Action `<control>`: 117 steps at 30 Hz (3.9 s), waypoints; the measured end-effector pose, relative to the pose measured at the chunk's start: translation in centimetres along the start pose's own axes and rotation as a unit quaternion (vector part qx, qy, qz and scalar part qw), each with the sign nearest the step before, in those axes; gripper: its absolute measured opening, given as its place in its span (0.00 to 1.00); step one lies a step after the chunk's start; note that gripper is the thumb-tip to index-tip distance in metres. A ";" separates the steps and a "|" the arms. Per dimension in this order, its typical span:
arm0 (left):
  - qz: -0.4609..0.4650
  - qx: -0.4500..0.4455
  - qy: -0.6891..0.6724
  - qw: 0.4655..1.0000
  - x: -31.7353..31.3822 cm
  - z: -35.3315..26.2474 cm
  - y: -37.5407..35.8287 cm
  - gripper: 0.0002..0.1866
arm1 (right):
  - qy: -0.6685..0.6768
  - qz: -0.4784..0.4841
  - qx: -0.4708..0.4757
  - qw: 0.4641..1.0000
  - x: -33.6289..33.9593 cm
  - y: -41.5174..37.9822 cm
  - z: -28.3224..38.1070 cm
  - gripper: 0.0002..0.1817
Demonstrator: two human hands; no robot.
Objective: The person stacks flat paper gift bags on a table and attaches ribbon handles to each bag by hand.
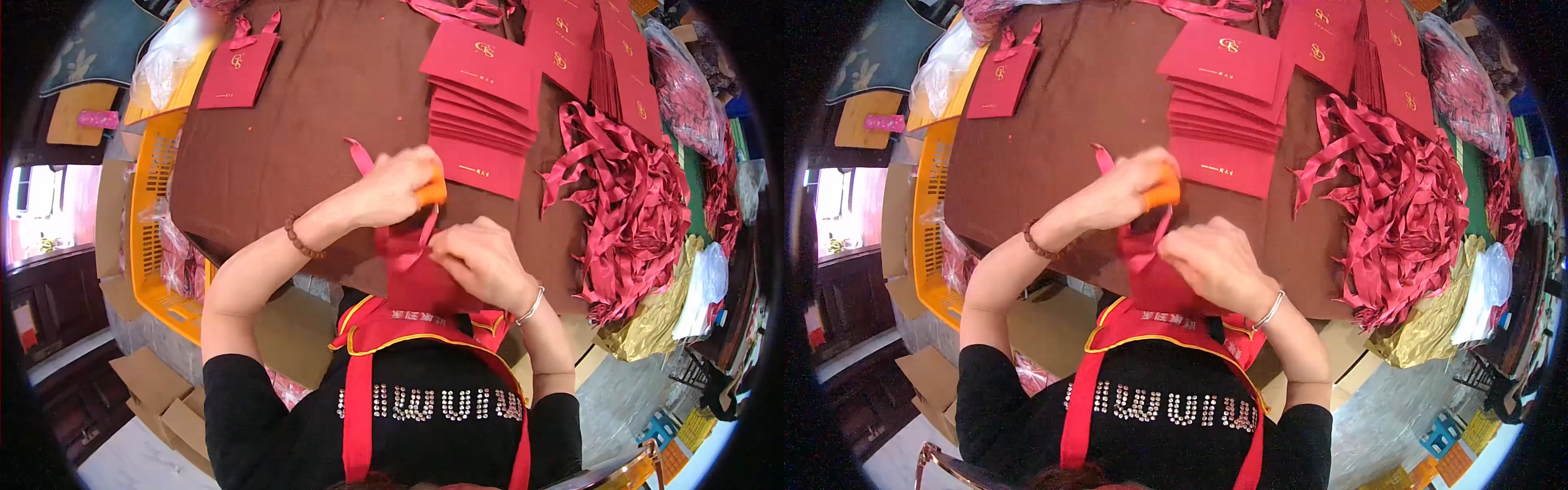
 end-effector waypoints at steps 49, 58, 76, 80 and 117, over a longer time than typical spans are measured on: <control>-0.414 -0.154 -0.557 0.703 5.3 -1.9 -11.4 0.14 | 0.320 0.057 -0.355 0.877 -2.2 -8.7 -3.5 0.12; -0.244 -0.029 -0.011 0.969 -5.9 -4.8 -8.0 0.12 | 0.499 0.118 -0.387 0.767 -4.5 -7.9 -4.1 0.12; -0.227 -0.076 0.205 0.949 -8.4 -4.5 -8.0 0.11 | 0.581 0.041 -0.365 0.727 -6.0 -8.7 -2.8 0.11; -0.233 -0.109 0.208 0.944 -8.9 -4.9 -7.9 0.11 | 0.550 0.044 -0.361 0.752 -5.9 -8.8 -3.1 0.12; -0.237 -0.097 0.241 0.936 -8.2 -5.3 -8.3 0.12 | 0.534 0.030 -0.352 0.768 -5.9 -8.8 -2.5 0.09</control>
Point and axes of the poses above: each hand's wrist, its own y-axis towards the middle knuckle, its own x-axis out of the back of the hand, z = x × y, the point moved 6 cm from there along y, towards the middle knuckle, and after that the axes turned 11 degrees about -y, right-handed, at the moved point
